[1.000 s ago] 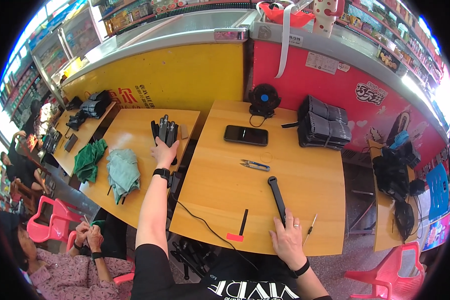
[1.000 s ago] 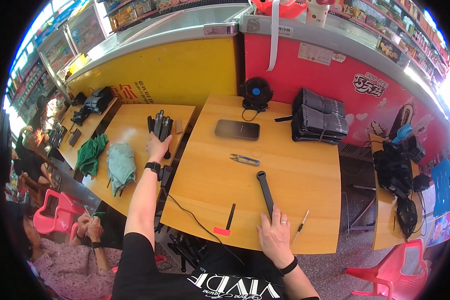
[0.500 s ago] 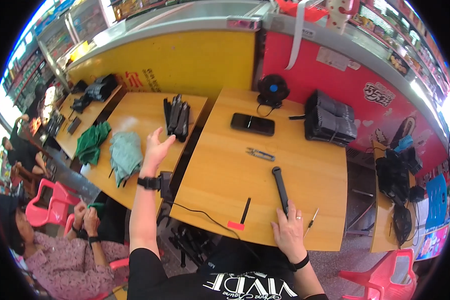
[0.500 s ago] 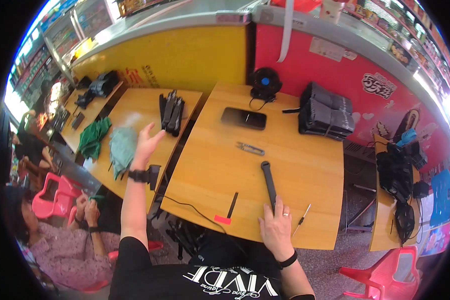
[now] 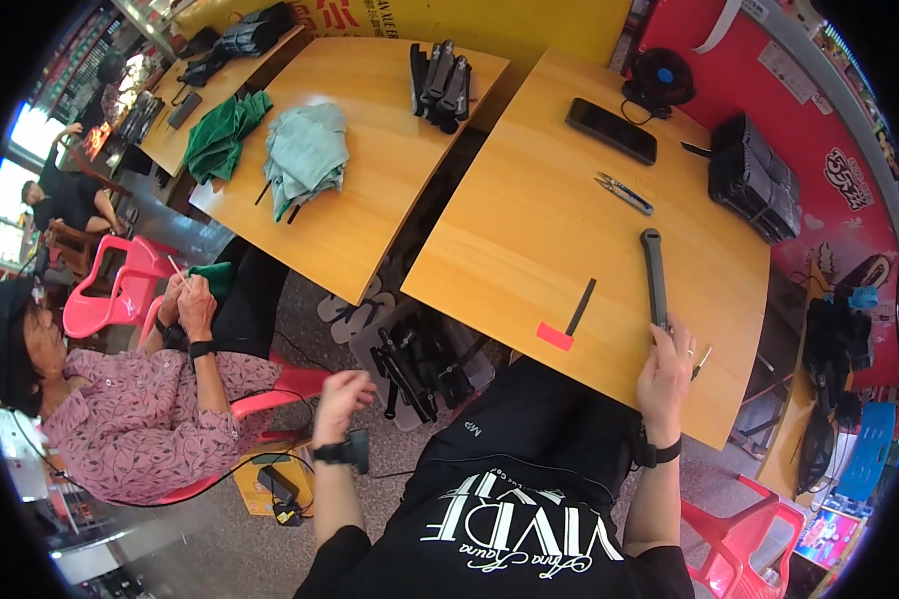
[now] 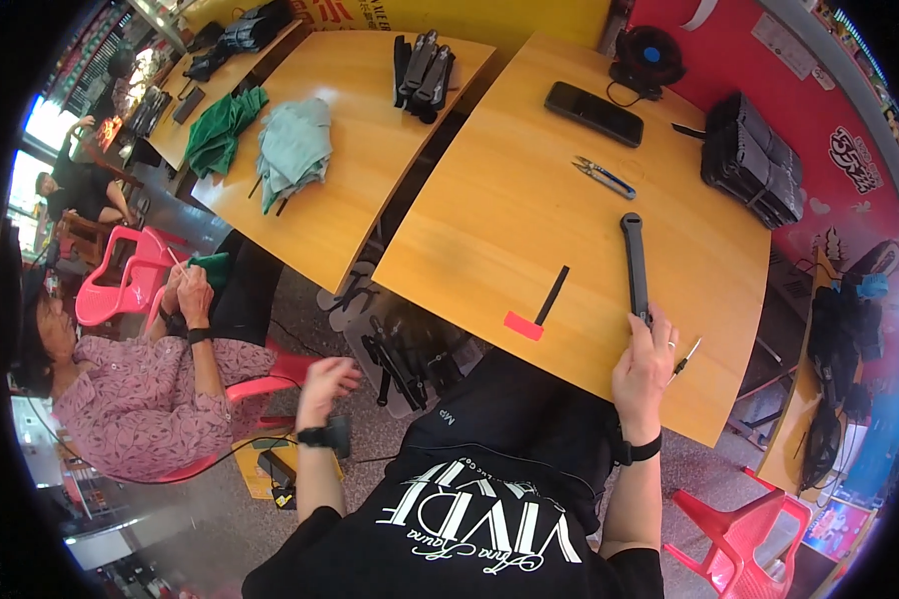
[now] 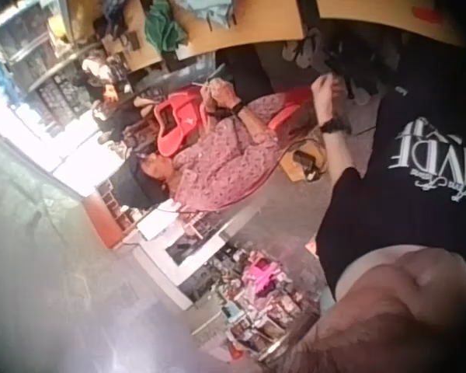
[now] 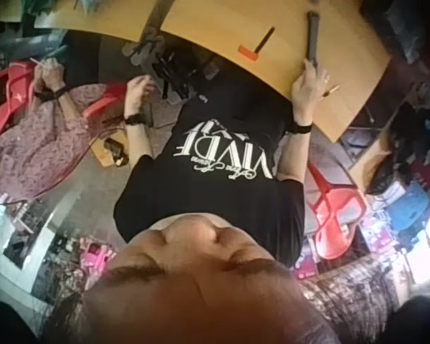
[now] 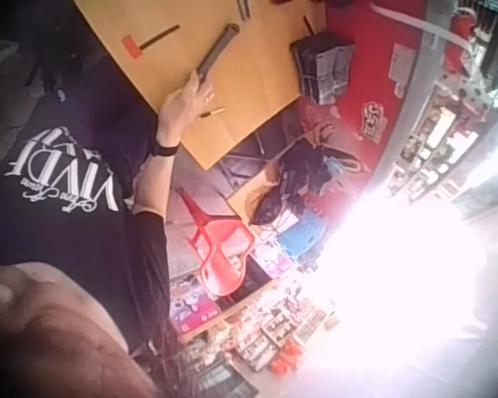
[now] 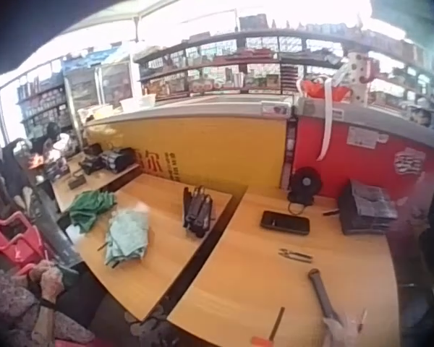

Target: Assembling black plastic components for a product at a workshop table.

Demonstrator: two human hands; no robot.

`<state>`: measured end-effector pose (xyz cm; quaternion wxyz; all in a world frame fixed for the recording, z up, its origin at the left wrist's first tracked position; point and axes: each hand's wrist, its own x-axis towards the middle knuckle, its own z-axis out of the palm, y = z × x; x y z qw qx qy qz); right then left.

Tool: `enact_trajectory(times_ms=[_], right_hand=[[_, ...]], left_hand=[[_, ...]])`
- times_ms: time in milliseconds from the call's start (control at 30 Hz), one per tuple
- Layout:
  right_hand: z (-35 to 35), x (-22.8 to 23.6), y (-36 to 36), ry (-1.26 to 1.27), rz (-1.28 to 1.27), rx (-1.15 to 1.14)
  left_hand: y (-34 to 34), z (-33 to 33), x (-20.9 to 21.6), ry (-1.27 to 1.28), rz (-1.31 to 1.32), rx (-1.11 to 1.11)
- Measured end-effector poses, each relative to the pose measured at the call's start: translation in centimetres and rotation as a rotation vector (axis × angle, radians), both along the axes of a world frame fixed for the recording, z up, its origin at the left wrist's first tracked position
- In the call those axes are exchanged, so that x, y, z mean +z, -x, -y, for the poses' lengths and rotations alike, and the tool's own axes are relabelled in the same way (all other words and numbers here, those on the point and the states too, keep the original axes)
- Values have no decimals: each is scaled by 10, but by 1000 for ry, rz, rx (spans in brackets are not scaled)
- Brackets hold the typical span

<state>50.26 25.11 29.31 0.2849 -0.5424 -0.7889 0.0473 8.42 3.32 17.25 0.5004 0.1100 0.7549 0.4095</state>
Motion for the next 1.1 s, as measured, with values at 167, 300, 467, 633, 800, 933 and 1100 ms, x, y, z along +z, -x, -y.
enact_trajectory(times_ms=[167, 300, 467, 633, 800, 933, 1100], right_hand=[[-2, -2, -5, 29, -71, 13], [-1, -3, -9, 103, -243, -34], [1, -7, -32, 410, -661, -153], [3, 5, -17, 495, -1158, 22], [15, 4, -44, 284, -813, 117], [23, 74, -24, 208, -1042, 313], [15, 82, 1, 710, -1122, 26]], left_hand=[[-48, -16, -143, -21, -151, -64], [-91, -67, -176, -266, -551, -518], [-124, -100, -198, 109, -940, -1152], [-121, -89, -236, 129, -1022, -1162], [-135, -100, -210, 112, -1035, -1125], [-131, -96, -205, 323, -1156, -1097], [-114, -91, -214, 357, -1045, -1031]])
